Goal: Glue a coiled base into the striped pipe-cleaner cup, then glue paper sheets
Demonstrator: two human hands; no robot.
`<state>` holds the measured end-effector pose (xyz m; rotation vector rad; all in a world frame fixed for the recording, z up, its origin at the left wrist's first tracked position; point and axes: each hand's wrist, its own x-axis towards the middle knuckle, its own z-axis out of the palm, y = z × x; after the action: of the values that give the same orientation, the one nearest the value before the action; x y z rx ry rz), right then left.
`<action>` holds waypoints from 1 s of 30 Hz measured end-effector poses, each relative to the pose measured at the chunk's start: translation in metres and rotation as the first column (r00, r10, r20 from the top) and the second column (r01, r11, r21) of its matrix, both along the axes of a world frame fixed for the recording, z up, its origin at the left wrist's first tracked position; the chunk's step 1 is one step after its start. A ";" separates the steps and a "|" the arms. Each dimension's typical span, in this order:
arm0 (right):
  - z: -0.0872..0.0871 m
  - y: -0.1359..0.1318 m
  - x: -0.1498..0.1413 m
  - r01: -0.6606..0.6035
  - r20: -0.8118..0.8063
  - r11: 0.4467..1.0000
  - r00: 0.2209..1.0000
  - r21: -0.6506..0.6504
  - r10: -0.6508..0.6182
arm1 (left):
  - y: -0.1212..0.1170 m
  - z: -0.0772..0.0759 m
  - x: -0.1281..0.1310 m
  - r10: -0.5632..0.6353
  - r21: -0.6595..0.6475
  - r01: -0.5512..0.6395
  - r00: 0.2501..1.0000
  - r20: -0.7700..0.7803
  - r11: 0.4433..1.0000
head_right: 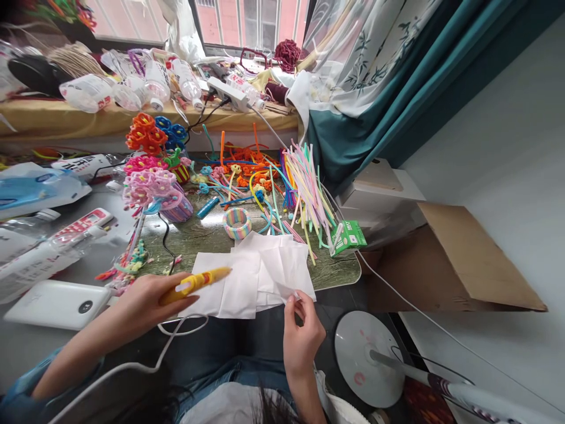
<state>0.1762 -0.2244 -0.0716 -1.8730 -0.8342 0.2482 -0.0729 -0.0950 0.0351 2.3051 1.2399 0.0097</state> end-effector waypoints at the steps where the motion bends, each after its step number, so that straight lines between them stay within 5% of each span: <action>1: 0.001 0.000 0.000 -0.040 0.042 0.999 0.998 0.005 0.040 | 0.002 -0.004 -0.001 0.046 0.088 -0.043 0.998 -0.032 0.995; 6: 0.004 0.007 0.001 -0.250 0.191 0.963 0.955 0.100 0.228 | 0.005 -0.038 0.003 0.149 0.432 -0.084 0.982 -0.120 0.898; 10: -0.001 0.006 0.001 -0.127 0.128 0.989 0.985 0.072 0.118 | 0.005 -0.063 0.009 0.141 0.561 -0.036 0.979 -0.145 0.827; 14: -0.006 0.004 0.002 -0.010 -0.034 0.997 0.999 0.075 0.013 | 0.009 -0.079 0.015 0.151 0.582 -0.017 0.972 -0.181 0.813; 20: -0.004 0.004 0.003 0.103 -0.230 0.989 0.970 0.106 -0.077 | -0.001 -0.076 0.025 0.248 0.662 -0.080 0.955 -0.163 0.745; 26: -0.006 0.007 -0.001 0.076 -0.210 0.976 0.977 0.203 -0.033 | -0.008 -0.084 0.041 -0.246 0.642 0.252 0.964 -0.100 0.724; 30: -0.009 0.012 -0.005 0.046 -0.169 0.966 0.986 0.256 -0.003 | -0.008 -0.097 0.046 -0.275 0.581 0.283 0.956 -0.106 0.763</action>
<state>0.1708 -0.2127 -0.0801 -1.5929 -0.6927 0.2636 -0.0266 -0.1027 -0.0620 3.0211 0.9695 0.3217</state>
